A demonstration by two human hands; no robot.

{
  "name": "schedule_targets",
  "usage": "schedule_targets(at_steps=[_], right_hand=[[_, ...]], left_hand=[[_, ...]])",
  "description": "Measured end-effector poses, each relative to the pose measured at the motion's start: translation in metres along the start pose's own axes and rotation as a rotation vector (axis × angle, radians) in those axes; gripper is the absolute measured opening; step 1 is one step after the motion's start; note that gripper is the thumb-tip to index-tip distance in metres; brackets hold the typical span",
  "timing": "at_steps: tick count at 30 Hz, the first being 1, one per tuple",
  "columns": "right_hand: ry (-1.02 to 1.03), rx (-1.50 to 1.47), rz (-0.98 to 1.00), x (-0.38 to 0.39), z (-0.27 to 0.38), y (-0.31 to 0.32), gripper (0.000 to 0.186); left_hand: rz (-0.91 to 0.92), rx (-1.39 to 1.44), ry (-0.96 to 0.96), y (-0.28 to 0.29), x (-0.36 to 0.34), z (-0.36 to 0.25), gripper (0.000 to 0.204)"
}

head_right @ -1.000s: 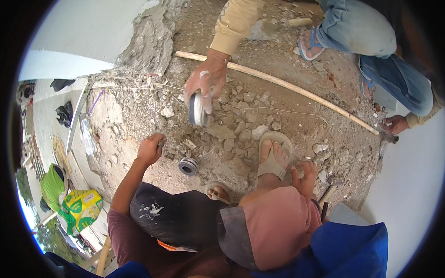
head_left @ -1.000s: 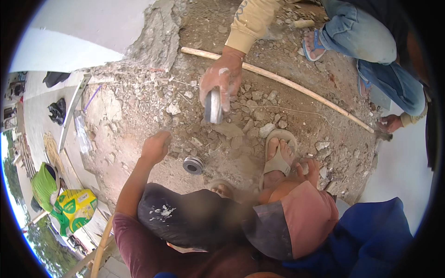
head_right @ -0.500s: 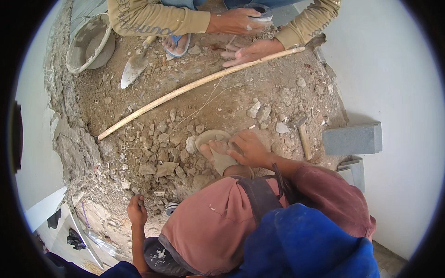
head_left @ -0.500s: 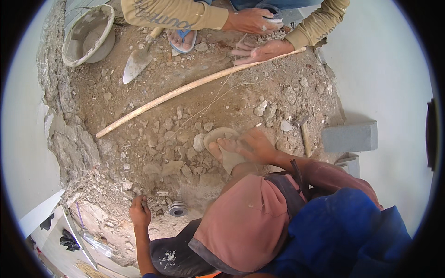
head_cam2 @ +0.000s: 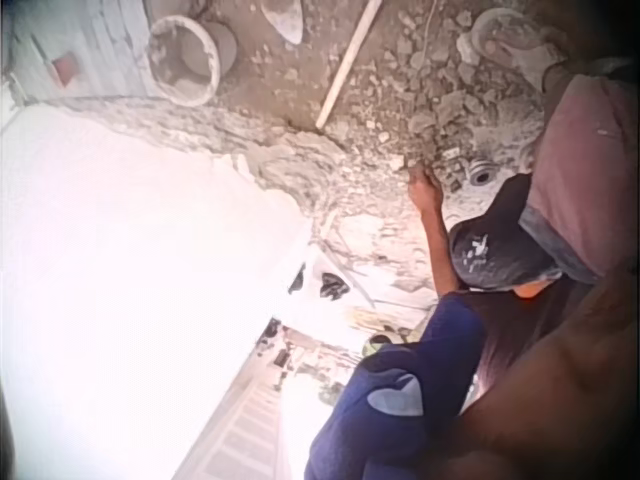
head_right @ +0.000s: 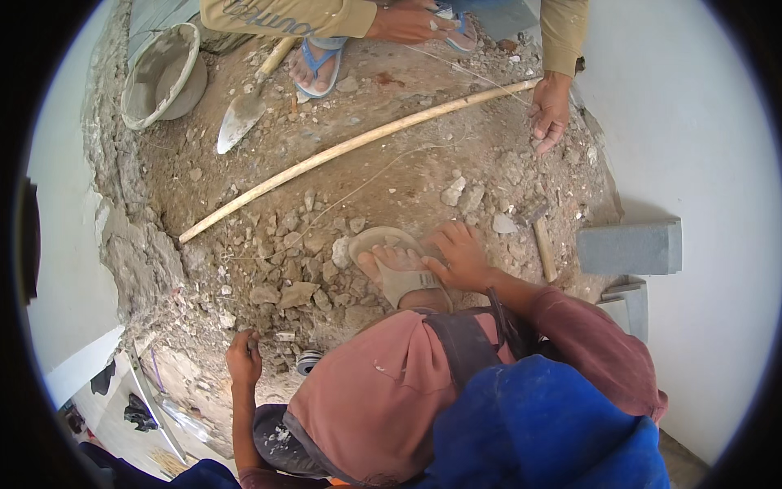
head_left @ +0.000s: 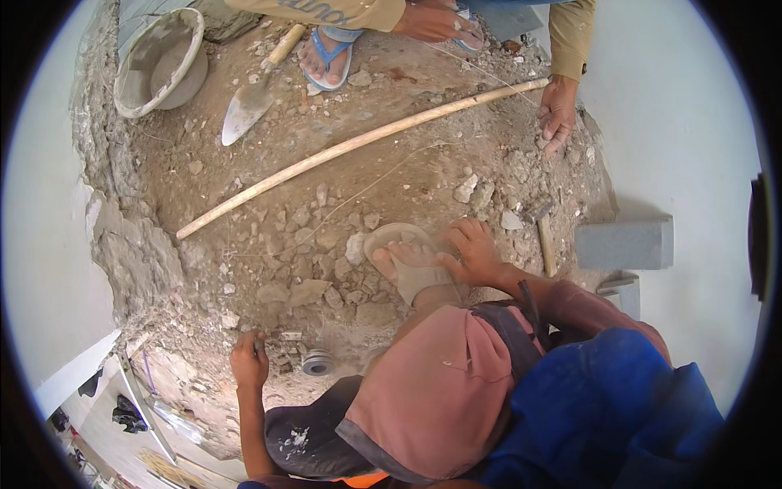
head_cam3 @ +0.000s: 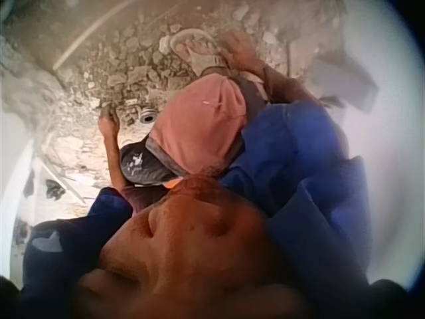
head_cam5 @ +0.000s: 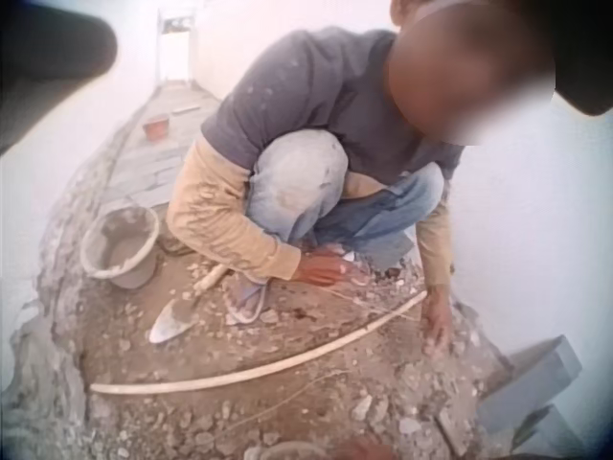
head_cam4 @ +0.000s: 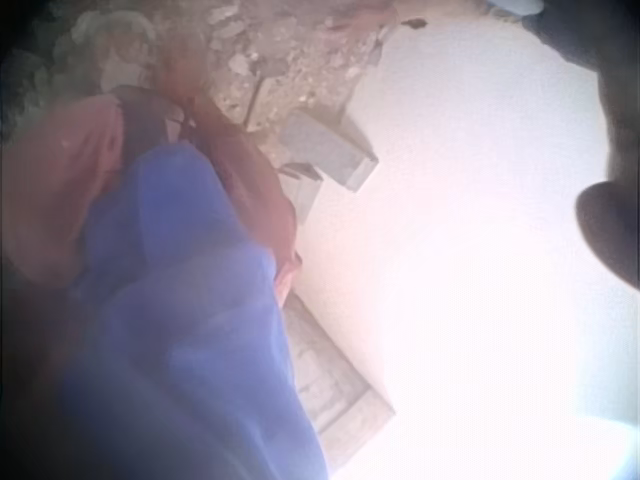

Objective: The person hammers nails into the ground to secure a string line, assisted by another person who holds a wooden stick. The person uses a hammer to drive nails into the dirt floor, adjusting the string tension and position as needed.

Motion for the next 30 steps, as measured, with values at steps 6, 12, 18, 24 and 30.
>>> schedule_targets(at_steps=[6,12,18,24,30], right_hand=[[-0.099,0.256,-0.041,0.045,-0.032,0.020,0.056],[-0.325,0.450,-0.140,0.111,-0.086,0.052,0.073],[-0.381,0.513,0.017,0.135,-0.106,0.046,0.084],[-0.437,0.481,0.123,0.132,-0.113,0.039,0.094],[-0.386,0.426,0.037,0.123,-0.114,0.036,0.098]], left_hand=[[0.021,-0.076,0.015,0.002,-0.002,-0.009,0.031],[0.029,-0.124,-0.032,-0.002,-0.002,-0.009,0.052],[0.073,-0.224,-0.095,-0.001,-0.010,-0.023,0.063],[0.258,-0.299,0.000,0.003,-0.023,-0.047,0.076],[0.223,-0.293,0.014,-0.008,-0.024,-0.038,0.083]])
Point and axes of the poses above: each hand's wrist, its own x-axis away from the middle knuckle, its own y-axis out of the back of the hand, z = x × y, the point moved 10 cm from there along -x, towards the middle knuckle, and after that the axes turned 13 degrees about y, right-handed, at the moved point
